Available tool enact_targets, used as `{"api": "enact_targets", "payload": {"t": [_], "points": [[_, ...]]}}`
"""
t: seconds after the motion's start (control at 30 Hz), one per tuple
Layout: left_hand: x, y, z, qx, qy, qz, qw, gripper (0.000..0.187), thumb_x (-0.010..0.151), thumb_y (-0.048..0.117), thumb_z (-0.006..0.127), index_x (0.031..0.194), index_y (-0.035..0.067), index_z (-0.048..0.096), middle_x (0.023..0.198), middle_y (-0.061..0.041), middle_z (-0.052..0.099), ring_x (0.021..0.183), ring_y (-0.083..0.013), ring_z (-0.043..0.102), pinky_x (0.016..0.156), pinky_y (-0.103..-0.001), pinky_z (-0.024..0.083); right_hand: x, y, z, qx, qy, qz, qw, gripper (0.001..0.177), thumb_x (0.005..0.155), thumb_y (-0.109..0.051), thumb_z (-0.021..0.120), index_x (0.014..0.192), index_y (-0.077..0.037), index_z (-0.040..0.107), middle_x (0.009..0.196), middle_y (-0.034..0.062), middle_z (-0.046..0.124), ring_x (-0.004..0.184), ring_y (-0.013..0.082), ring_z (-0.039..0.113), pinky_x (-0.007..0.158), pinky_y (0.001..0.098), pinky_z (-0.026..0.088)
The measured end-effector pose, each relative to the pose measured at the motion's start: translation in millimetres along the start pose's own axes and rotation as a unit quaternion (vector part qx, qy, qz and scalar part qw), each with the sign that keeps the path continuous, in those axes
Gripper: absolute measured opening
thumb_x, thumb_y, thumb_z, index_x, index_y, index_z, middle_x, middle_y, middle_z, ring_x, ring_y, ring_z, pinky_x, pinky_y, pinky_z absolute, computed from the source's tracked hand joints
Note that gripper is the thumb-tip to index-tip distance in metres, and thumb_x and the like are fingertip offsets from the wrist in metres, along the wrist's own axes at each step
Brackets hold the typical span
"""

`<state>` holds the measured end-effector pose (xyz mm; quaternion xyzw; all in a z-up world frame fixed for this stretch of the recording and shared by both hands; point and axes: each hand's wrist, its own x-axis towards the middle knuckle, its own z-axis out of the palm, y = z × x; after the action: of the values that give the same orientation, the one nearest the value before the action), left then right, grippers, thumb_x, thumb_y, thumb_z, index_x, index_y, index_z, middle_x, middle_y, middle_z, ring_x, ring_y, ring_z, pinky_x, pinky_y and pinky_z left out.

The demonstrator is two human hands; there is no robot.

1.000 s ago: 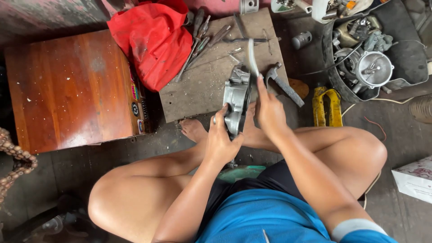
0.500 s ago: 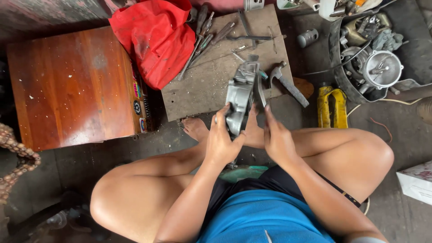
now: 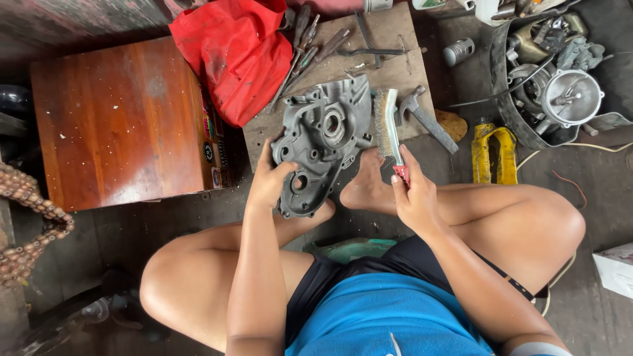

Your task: The person sits on the floor and cleans a metal engine casing using a wire brush and a screwdriver. They scrub various surfaces and crevices of the casing, occasionally rotating it to access different areas.

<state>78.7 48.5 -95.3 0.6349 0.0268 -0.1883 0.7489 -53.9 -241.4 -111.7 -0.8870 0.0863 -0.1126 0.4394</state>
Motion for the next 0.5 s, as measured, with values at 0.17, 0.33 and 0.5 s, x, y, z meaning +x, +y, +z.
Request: {"api": "enact_targets", "payload": {"t": [0.17, 0.33, 0.5], "points": [[10, -34, -24, -0.011, 0.059, -0.025, 0.998, 0.072, 0.073, -0.003, 0.063, 0.142, 0.010, 0.048, 0.135, -0.019, 0.061, 0.130, -0.0299, 0.053, 0.109, -0.044, 0.045, -1, 14, 5, 0.020, -0.018, -0.020, 0.999, 0.055, 0.097, 0.001, 0.057, 0.151, -0.002, 0.049, 0.143, 0.0250, 0.058, 0.124, 0.0451, 0.058, 0.101, 0.0529, 0.050], [9, -31, -21, -0.011, 0.058, -0.024, 0.998, 0.074, 0.070, -0.006, 0.061, 0.142, 0.007, 0.048, 0.137, -0.021, 0.059, 0.134, -0.0322, 0.050, 0.111, -0.045, 0.042, -5, 17, 9, 0.021, -0.023, 0.002, 1.000, 0.057, 0.096, -0.001, 0.059, 0.152, -0.004, 0.049, 0.139, 0.0253, 0.061, 0.121, 0.0440, 0.061, 0.100, 0.0530, 0.051], [3, -11, -11, 0.026, 0.021, -0.023, 0.999, 0.079, 0.068, -0.008, 0.064, 0.143, 0.008, 0.049, 0.128, -0.022, 0.062, 0.120, -0.0318, 0.058, 0.103, -0.046, 0.048, 4, 4, 4, 0.023, -0.044, 0.139, 0.989, 0.057, 0.097, -0.008, 0.063, 0.152, -0.010, 0.050, 0.084, 0.0145, 0.074, 0.057, 0.0263, 0.069, 0.058, 0.0406, 0.059]]}}
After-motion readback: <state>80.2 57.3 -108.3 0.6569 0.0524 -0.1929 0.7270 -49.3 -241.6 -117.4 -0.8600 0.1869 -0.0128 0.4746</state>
